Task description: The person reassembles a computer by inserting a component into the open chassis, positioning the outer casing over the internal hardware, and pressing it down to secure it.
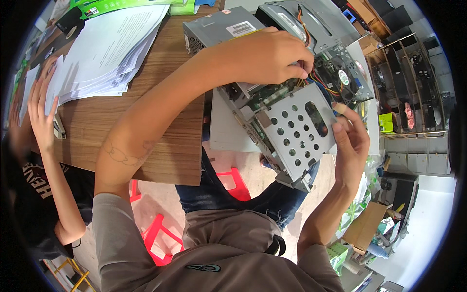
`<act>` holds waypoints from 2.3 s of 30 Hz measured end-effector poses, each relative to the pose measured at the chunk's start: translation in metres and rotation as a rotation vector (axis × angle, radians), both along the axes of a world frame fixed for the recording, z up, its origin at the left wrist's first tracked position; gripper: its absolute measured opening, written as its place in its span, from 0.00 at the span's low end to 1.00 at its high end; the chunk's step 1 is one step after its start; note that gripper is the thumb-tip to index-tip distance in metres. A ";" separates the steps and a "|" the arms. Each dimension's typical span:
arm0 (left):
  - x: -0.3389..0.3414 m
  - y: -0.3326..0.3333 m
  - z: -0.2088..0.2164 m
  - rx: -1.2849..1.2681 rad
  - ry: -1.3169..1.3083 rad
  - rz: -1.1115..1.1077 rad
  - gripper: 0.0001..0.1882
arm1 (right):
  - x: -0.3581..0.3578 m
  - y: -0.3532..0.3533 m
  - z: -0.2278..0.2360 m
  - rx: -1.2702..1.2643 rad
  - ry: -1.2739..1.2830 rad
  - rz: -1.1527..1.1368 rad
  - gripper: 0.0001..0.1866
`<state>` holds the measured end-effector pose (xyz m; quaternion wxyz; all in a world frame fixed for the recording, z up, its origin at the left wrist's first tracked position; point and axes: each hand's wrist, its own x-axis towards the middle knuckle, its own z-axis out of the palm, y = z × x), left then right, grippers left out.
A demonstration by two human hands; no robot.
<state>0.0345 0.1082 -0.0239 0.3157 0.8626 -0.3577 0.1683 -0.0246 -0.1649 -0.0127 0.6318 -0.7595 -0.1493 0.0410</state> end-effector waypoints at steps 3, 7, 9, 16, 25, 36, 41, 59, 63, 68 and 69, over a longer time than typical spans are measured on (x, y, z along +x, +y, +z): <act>-0.002 0.000 0.002 0.006 -0.002 0.006 0.10 | 0.000 -0.001 -0.002 0.019 -0.019 -0.001 0.18; -0.002 0.000 0.003 0.021 0.014 0.008 0.10 | 0.000 -0.001 -0.006 0.124 0.025 0.013 0.20; -0.002 -0.001 0.003 -0.004 0.005 0.006 0.10 | 0.001 0.002 -0.004 0.176 0.040 0.013 0.20; 0.002 -0.004 0.014 -0.131 0.115 -0.059 0.13 | 0.022 0.003 0.017 0.393 0.136 -0.040 0.20; -0.003 -0.012 0.017 -0.269 0.240 -0.085 0.18 | 0.032 -0.009 0.011 0.454 0.300 0.004 0.20; -0.030 -0.016 0.055 -0.528 1.080 -0.243 0.22 | 0.053 0.015 0.055 0.317 0.436 0.378 0.24; -0.041 -0.028 0.063 -0.582 1.035 -0.171 0.24 | 0.076 0.008 0.075 0.189 0.206 0.410 0.23; -0.066 -0.039 0.078 -0.745 0.943 -0.466 0.31 | 0.028 0.009 0.049 0.501 0.120 -0.036 0.25; -0.041 0.037 0.076 0.138 0.413 -0.404 0.24 | 0.013 0.013 0.040 0.531 0.187 -0.069 0.25; -0.020 0.041 0.069 -0.035 0.476 -0.166 0.14 | -0.006 0.031 0.037 0.492 0.256 -0.138 0.22; -0.016 0.036 0.064 -0.037 0.481 -0.170 0.14 | -0.007 0.029 0.034 0.490 0.260 -0.143 0.22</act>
